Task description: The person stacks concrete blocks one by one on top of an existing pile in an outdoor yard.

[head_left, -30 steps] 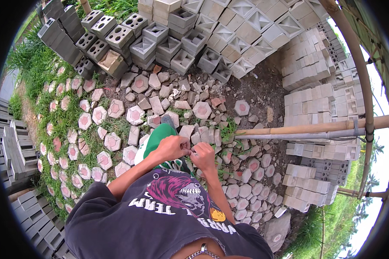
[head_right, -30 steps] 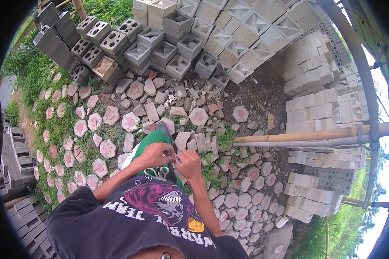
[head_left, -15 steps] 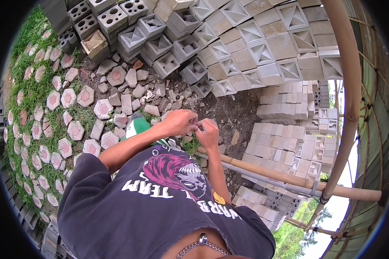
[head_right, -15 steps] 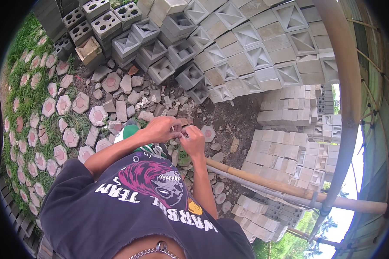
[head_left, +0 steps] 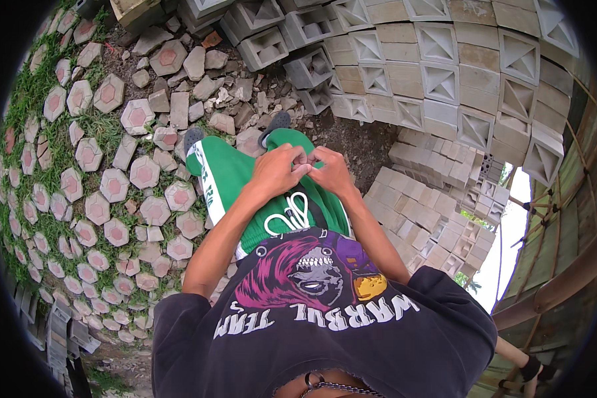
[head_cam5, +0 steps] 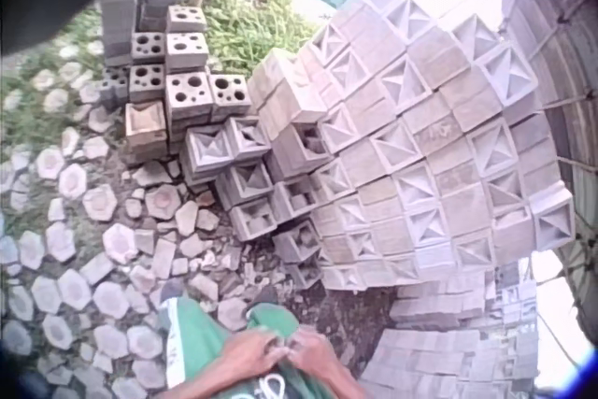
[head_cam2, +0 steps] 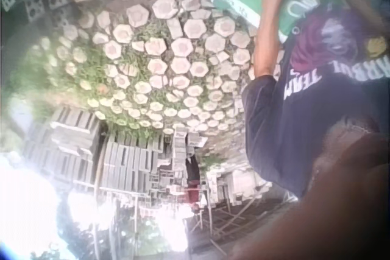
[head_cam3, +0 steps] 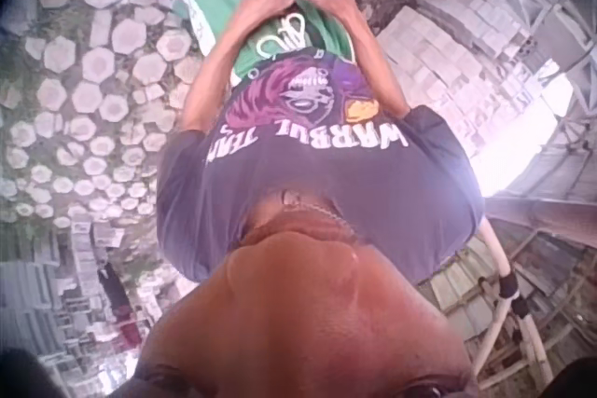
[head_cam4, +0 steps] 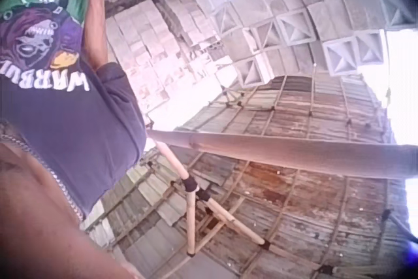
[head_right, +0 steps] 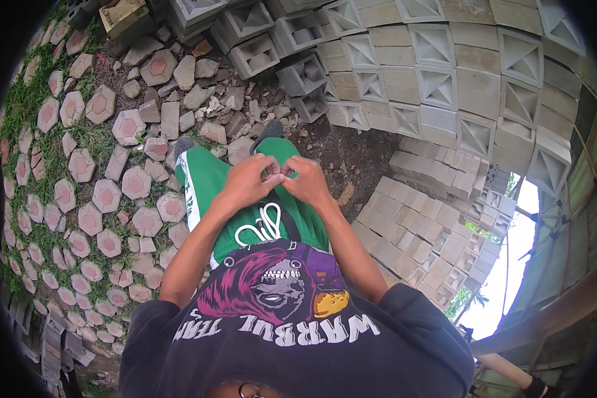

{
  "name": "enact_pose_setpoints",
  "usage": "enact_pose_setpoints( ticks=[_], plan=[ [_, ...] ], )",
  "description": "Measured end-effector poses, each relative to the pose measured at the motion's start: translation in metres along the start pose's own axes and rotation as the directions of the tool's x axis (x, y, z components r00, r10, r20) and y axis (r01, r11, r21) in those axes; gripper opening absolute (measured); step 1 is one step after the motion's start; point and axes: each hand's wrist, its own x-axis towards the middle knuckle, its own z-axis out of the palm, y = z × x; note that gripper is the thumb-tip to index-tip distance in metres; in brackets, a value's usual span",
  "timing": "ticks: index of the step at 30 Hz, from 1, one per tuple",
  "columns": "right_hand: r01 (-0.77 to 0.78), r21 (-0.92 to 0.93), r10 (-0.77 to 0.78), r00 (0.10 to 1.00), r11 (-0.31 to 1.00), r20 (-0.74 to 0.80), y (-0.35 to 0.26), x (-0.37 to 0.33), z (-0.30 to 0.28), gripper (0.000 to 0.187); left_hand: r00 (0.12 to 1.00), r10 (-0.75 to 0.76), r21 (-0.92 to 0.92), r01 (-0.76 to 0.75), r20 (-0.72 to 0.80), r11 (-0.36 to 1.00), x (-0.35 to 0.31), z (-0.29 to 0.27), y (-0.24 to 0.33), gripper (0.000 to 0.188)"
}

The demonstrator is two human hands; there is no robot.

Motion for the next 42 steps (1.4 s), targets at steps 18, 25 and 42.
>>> enact_pose_setpoints(
  ticks=[18, 25, 42],
  plan=[
    [-0.631, 0.580, 0.664, 0.722, 0.516, 0.195, 0.479, 0.143, 0.066, 0.046, 0.670, -0.718, -0.098, 0.715, -0.190, 0.692, 0.256, 0.204, -0.269, 0.043],
    [-0.700, 0.713, 0.839, 0.412, 0.043, 0.354, 0.727, 0.265, 0.152, 0.056, 0.600, -0.766, -0.296, 0.706, -0.231, 0.643, 0.523, 0.261, -0.426, 0.081],
    [-0.378, 0.886, 0.827, 0.382, -0.267, 0.412, 0.858, 0.360, 0.201, 0.048, 0.886, -0.310, 0.428, 0.442, -0.343, 0.789, 0.720, 0.311, -0.489, 0.078]
  ],
)
